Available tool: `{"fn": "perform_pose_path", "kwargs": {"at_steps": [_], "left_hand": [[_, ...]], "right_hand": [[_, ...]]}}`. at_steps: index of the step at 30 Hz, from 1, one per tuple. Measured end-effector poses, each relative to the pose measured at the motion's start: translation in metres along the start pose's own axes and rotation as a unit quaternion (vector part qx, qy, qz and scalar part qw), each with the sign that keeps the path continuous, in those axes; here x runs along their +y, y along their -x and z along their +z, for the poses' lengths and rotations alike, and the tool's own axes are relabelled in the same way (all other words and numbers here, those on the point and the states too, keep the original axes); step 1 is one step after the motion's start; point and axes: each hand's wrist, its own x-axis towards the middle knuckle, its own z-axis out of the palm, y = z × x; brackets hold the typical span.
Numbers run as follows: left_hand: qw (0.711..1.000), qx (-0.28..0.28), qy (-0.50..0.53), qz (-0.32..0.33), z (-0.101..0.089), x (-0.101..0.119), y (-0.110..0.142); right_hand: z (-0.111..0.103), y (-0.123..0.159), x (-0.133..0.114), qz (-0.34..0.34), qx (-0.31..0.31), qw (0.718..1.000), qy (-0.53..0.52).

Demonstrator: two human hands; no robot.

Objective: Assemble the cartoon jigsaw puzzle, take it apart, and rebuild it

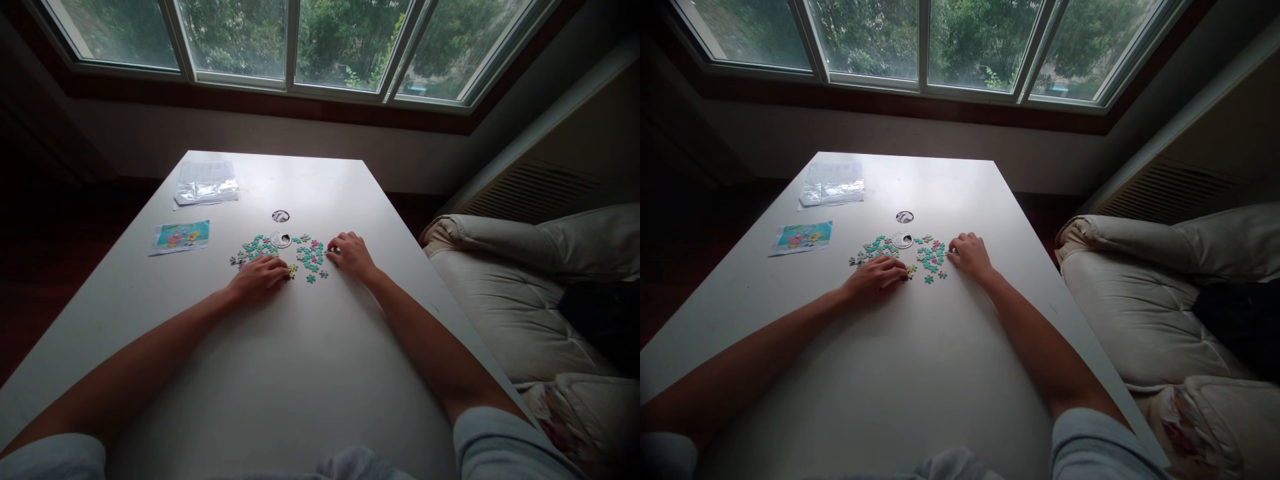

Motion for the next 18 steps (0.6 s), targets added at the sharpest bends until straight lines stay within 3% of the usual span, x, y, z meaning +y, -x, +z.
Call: {"fn": "perform_pose_path", "kwargs": {"at_steps": [8, 18], "left_hand": [[1.0, -0.002, 0.004, 0.0, -0.0006, 0.0007, -0.0004], [1.0, 0.006, 0.016, 0.002, 0.001, -0.0006, 0.0008]], "right_hand": [[0.004, -0.0045, 0.0044, 0.009, 0.001, 0.999, -0.052], [-0.0031, -0.0033, -0.0008, -0.01, -0.011, 0.965, -0.262]]}}
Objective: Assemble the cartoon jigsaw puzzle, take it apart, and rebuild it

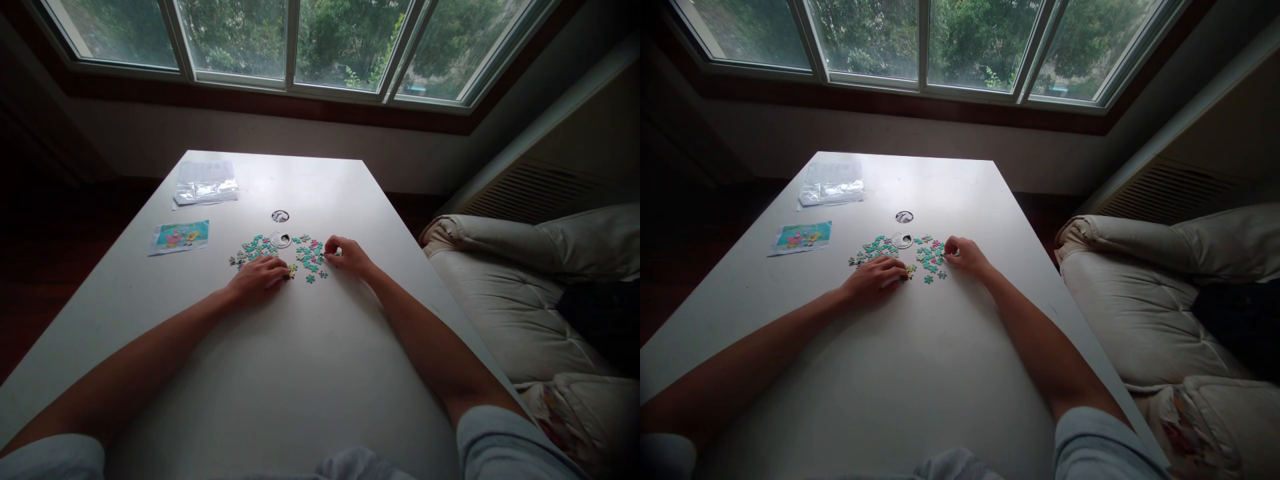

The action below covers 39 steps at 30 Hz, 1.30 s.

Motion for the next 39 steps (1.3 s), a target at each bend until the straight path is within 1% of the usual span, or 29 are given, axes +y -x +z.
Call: {"fn": "perform_pose_path", "kwargs": {"at_steps": [4, 7, 9, 11, 13, 18, 21, 23, 25, 27, 32, 36, 39], "left_hand": [[1.0, -0.004, 0.002, -0.002, -0.001, 0.001, -0.001], [1.0, -0.005, 0.0, 0.0, 0.0, 0.001, -0.002], [1.0, -0.005, -0.006, -0.002, 0.001, 0.001, -0.001], [1.0, -0.004, -0.011, -0.005, 0.002, 0.0, -0.001], [1.0, -0.003, -0.013, -0.004, 0.003, 0.0, -0.001], [1.0, 0.004, -0.011, 0.001, 0.004, -0.001, -0.001], [1.0, 0.006, -0.009, 0.004, 0.004, -0.001, 0.0], [1.0, 0.008, -0.009, 0.005, 0.005, -0.001, 0.0], [1.0, 0.009, -0.01, 0.006, 0.005, -0.001, 0.0], [1.0, 0.007, -0.011, 0.006, 0.005, -0.001, 0.0], [1.0, 0.004, -0.005, 0.006, 0.004, -0.001, -0.001], [1.0, 0.018, 0.01, 0.009, 0.004, -0.002, -0.001], [1.0, 0.015, 0.011, 0.012, 0.003, -0.003, 0.0]], "right_hand": [[0.002, 0.001, -0.01, 0.015, 0.014, 0.997, -0.072], [0.009, 0.0, -0.019, 0.031, 0.021, 0.99, -0.133], [0.015, 0.001, -0.025, 0.057, 0.03, 0.976, -0.209], [0.022, 0.001, -0.029, 0.084, 0.037, 0.955, -0.281], [0.027, 0.002, -0.032, 0.102, 0.044, 0.942, -0.316], [0.028, 0.003, -0.038, 0.104, 0.055, 0.945, -0.304], [0.028, 0.003, -0.042, 0.093, 0.057, 0.937, -0.332], [0.03, 0.004, -0.045, 0.085, 0.046, 0.933, -0.346], [0.032, 0.004, -0.048, 0.078, 0.031, 0.937, -0.34], [0.035, 0.005, -0.05, 0.075, 0.027, 0.944, -0.32], [0.044, 0.008, -0.055, 0.072, 0.051, 0.961, -0.262], [0.049, 0.009, -0.06, 0.051, 0.031, 0.981, -0.185], [0.052, 0.009, -0.063, 0.029, 0.018, 0.991, -0.133]]}}
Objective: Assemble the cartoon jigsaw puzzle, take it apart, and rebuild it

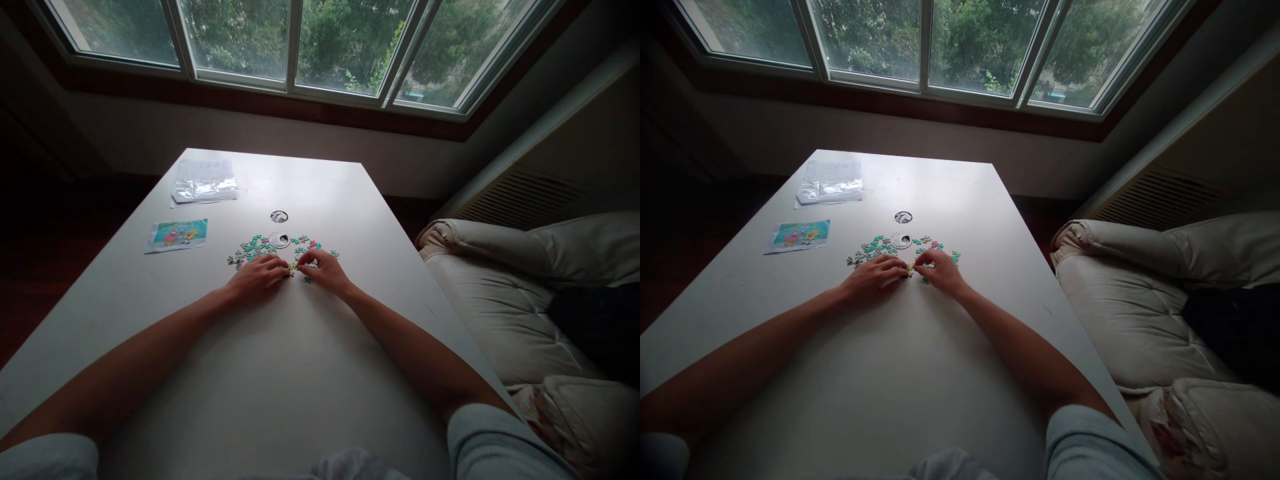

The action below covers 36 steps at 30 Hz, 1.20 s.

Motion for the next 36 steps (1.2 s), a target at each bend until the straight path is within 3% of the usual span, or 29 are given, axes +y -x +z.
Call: {"fn": "perform_pose_path", "kwargs": {"at_steps": [6, 12, 16, 24, 31, 36], "left_hand": [[1.0, -0.005, -0.004, -0.008, -0.002, 0.001, 0.001], [1.0, -0.012, -0.006, -0.012, -0.001, 0.002, 0.0], [1.0, -0.011, -0.01, -0.012, 0.0, 0.002, 0.0], [1.0, -0.012, -0.018, -0.007, 0.002, 0.003, -0.002], [1.0, -0.017, -0.019, -0.012, 0.0, 0.003, -0.001], [1.0, -0.014, -0.018, -0.012, 0.0, 0.001, 0.001]], "right_hand": [[0.004, 0.0, 0.0, 0.022, -0.035, 0.999, -0.002], [0.003, -0.001, 0.001, 0.001, -0.011, 0.999, 0.031], [0.005, 0.0, 0.003, 0.014, -0.029, 0.999, 0.022], [0.012, 0.001, 0.003, -0.056, 0.0, 0.987, 0.154], [0.011, 0.003, 0.004, -0.098, 0.003, 0.979, 0.179], [0.005, 0.007, 0.007, -0.157, -0.036, 0.962, 0.22]]}}
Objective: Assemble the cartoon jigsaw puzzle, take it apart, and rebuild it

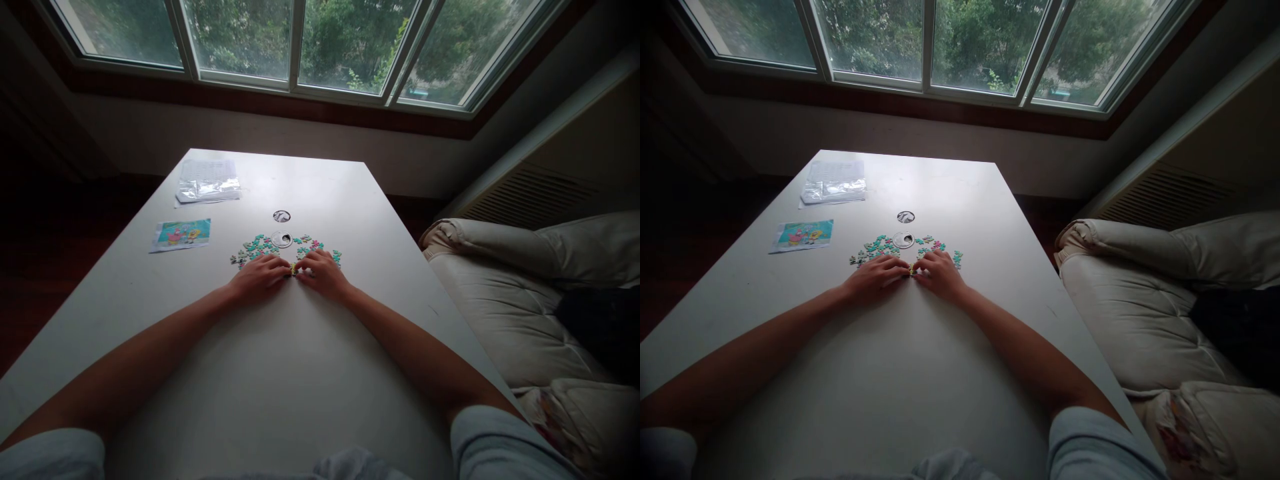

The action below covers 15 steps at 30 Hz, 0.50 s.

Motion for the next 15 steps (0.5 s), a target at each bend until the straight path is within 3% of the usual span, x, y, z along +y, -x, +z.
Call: {"fn": "perform_pose_path", "kwargs": {"at_steps": [15], "left_hand": [[1.0, -0.001, -0.003, -0.001, -0.0016, 0.0015, -0.0008]], "right_hand": [[-0.0001, 0.0004, 0.0001, 0.016, -0.021, 1.0, 0.007]]}}
